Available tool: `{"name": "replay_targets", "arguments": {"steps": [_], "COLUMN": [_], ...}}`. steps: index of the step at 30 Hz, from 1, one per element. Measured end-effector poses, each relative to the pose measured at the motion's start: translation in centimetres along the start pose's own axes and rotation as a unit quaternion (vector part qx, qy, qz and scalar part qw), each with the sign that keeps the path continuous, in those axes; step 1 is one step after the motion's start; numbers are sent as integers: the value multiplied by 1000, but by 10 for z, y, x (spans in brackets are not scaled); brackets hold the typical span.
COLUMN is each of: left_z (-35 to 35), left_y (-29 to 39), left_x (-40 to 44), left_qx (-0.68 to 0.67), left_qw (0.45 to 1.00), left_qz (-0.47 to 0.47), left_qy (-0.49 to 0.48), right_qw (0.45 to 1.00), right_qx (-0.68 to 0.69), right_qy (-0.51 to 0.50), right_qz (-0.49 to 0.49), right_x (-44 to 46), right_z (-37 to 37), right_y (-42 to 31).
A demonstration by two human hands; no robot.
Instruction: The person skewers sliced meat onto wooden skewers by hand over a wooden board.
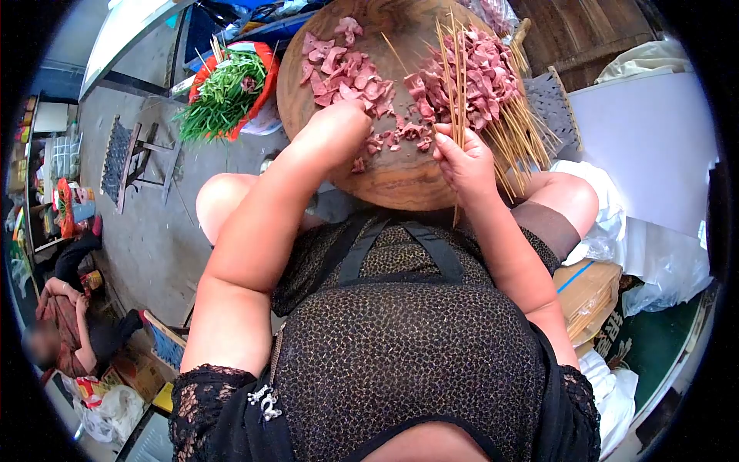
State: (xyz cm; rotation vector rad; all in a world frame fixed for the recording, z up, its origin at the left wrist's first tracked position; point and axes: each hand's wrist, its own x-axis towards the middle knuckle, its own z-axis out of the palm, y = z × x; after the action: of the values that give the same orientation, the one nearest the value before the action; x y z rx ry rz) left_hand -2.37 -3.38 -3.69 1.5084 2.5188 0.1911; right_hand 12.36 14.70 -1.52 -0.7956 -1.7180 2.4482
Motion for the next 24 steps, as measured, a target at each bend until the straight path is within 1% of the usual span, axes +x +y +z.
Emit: {"name": "replay_targets", "arguments": {"steps": [2,4,5,7,9,11,14,16,17,18,20,22,24], "left_z": [-7,-9,-10,-10,-6,-1,-2,-11,-11,-11,-9,0,3], "left_y": [2,2,1,2,4,6,16,29,33,34,31,26,28], "left_x": [-5,-4,-3,0,3,5,6,2,1,3,5,8,12], "left_qx": [-15,13,14,37,38,39,46,26,9,8,14,0,16], "left_qw": [1000,998,998,998,998,998,999,999,999,999,998,998,995], "left_qz": [3,23,22,27,23,18,-3,-25,-44,-43,-62,-59,-58], "left_qy": [1,53,53,43,42,42,27,-6,0,0,-15,-4,75], "right_qw": [1000,1000,1000,1000,1000,1000,1000,1000,1000,1000,1000,1000,1000], "right_qx": [-7,-15,-7,1,-16,-6,-2,-7,-6,-6,-5,-3,2], "right_qy": [14,24,20,18,8,8,5,4,5,5,3,-4,-2], "right_qz": [0,1,1,0,-12,-5,3,1,6,13,17,20,18], "right_x": [1,1,0,0,0,-1,-1,-1,-2,-3,-4,-2,-1], "right_z": [1,2,3,3,2,0,-4,-5,-5,-5,-4,-1,-1], "right_y": [1,1,1,1,1,1,2,0,-1,-2,-1,0,1]}}
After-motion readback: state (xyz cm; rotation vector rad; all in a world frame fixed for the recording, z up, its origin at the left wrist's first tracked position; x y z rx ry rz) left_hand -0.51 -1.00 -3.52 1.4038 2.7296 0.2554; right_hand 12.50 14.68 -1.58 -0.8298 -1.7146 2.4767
